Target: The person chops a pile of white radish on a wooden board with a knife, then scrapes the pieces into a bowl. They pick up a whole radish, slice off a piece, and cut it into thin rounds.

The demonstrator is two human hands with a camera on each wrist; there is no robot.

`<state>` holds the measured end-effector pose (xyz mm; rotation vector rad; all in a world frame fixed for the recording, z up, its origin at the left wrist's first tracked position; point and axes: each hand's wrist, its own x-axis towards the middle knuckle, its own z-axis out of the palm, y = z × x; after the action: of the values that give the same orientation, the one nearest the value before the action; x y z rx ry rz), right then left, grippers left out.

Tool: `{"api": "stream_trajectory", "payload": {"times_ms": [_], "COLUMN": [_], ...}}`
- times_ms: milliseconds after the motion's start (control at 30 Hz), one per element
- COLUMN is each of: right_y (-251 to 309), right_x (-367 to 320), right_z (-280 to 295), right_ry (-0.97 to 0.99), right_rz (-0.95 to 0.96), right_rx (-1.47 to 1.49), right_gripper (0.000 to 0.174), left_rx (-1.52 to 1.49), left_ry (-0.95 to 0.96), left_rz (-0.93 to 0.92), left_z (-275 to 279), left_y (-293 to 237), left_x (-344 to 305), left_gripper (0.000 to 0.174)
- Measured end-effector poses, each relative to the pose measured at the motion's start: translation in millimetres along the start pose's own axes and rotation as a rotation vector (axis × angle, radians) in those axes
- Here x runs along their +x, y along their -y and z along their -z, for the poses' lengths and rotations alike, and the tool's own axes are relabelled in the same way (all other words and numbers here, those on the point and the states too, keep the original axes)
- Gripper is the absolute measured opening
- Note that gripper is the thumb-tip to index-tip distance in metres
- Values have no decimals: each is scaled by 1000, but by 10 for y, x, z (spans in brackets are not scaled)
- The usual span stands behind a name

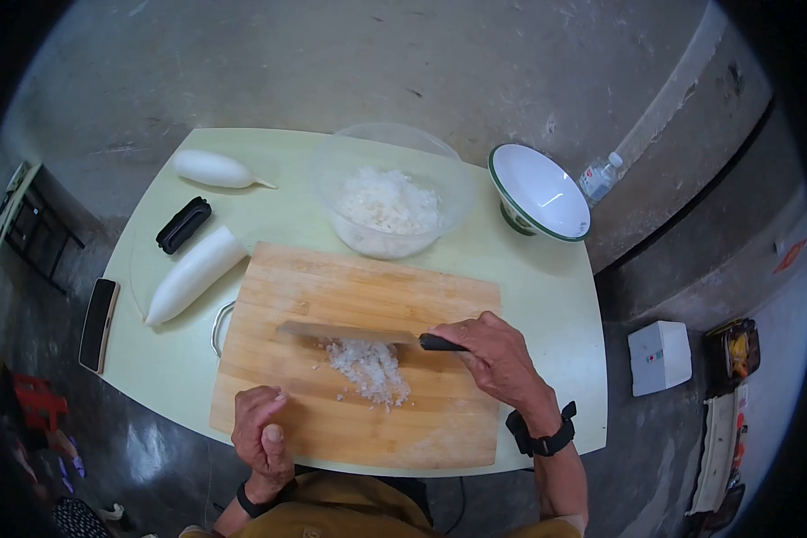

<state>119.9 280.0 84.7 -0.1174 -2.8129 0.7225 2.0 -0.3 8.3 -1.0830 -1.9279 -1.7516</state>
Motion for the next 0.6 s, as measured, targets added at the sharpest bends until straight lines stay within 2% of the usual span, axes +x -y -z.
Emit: {"api": "stream_trajectory", "payload": {"times_ms": [67, 100, 167, 200, 267, 333, 400, 467, 600], "right_y": [27, 79, 246, 311, 478, 676, 987, 1166, 1420], "right_x": [2, -4, -28, -52, -136, -241, -264, -311, -271], "right_z": [-1, 12, 32, -16, -175, -323, -382, -548, -878], "right_ry": [-128, -127, -95, -93, -149, -141, -83, -114, -107], "right_rz": [25, 27, -102, -102, -190, -297, -498, -530, -611], "right_rx": [20, 22, 50, 52, 261, 346, 495, 597, 606], "right_gripper": [45, 45, 43, 43, 41, 39, 39, 39, 41], "left_rx": [4, -9, -18, -35, -52, -107, -130, -158, -264], "left_ry": [1, -13, -28, -36, -46, -74, -89, -99, -144], "left_rz": [-1, 5, 12, 29, 48, 82, 94, 104, 143], "left_z": [17, 12, 17, 24, 31, 32, 24, 21, 13], "left_y": [0, 2, 7, 9, 18, 27, 46, 59, 82], "left_x": [-4, -9, -16, -23, -42, -62, -78, -94, -120], "left_gripper": [33, 33, 33, 34, 34, 33, 34, 35, 33]}}
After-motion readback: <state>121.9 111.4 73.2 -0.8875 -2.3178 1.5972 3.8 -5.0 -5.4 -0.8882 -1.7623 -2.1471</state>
